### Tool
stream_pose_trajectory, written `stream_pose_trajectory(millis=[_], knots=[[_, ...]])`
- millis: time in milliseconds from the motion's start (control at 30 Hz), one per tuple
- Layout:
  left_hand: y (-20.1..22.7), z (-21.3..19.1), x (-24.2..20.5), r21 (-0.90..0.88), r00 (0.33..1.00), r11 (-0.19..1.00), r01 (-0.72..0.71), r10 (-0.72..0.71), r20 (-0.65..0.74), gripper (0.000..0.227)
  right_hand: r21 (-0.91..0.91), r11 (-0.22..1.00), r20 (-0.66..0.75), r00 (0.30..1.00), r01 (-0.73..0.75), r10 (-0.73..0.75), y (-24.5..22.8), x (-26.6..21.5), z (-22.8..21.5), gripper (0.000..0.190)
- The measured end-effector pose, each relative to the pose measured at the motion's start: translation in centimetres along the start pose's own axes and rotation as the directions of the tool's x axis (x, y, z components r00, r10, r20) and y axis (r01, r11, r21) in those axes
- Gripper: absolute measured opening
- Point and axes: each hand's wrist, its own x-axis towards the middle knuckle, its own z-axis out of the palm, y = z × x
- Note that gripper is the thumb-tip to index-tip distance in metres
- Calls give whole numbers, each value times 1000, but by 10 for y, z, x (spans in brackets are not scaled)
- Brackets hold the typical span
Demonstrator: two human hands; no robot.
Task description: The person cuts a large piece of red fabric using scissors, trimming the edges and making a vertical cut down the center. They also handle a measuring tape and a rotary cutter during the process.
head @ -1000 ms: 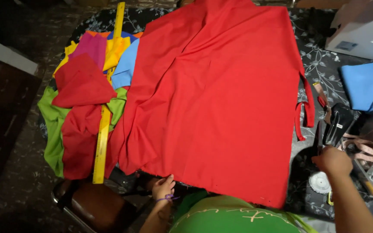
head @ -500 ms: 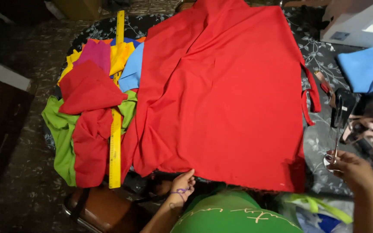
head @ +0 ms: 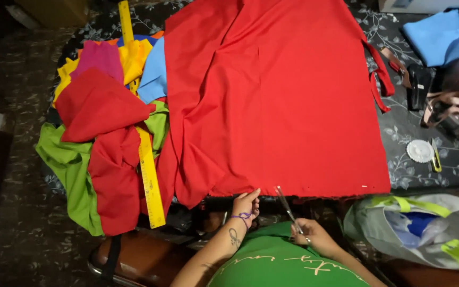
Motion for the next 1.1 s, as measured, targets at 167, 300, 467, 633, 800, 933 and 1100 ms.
stream_pose_trajectory(millis=[167, 300, 467, 633, 800, 933, 1100], knots=[[1, -2, -14, -35, 1000, 999, -21, 20, -20, 31, -11, 997, 22, 997, -74, 74, -4, 7, 40, 17], [2, -4, -18, -26, 998, 999, -46, 44, -41, 31, 20, 997, -6, 997, -79, 79, -2, 12, 62, 16], [6, -7, -22, -45, 998, 998, -44, 42, -49, 25, 117, 992, 9, 999, -54, 53, 15, 12, 73, 11], [3, -12, -18, -59, 999, 997, -48, 47, -16, 31, 117, 993, -55, 998, -23, 30, 19, 16, 78, 9], [-1, -13, -14, -50, 998, 997, -57, 57, -11, 33, 175, 984, -147, 989, 25, 1, 17, 39, 94, 11], [2, -12, -20, -19, 999, 999, -45, 44, -25, 34, 162, 974, -187, 974, 158, -127, 3, 57, 108, 37], [2, -13, -22, 20, 996, 997, -79, 79, -30, 40, 281, 950, -321, 946, 137, -42, 0, 70, 119, 15]])
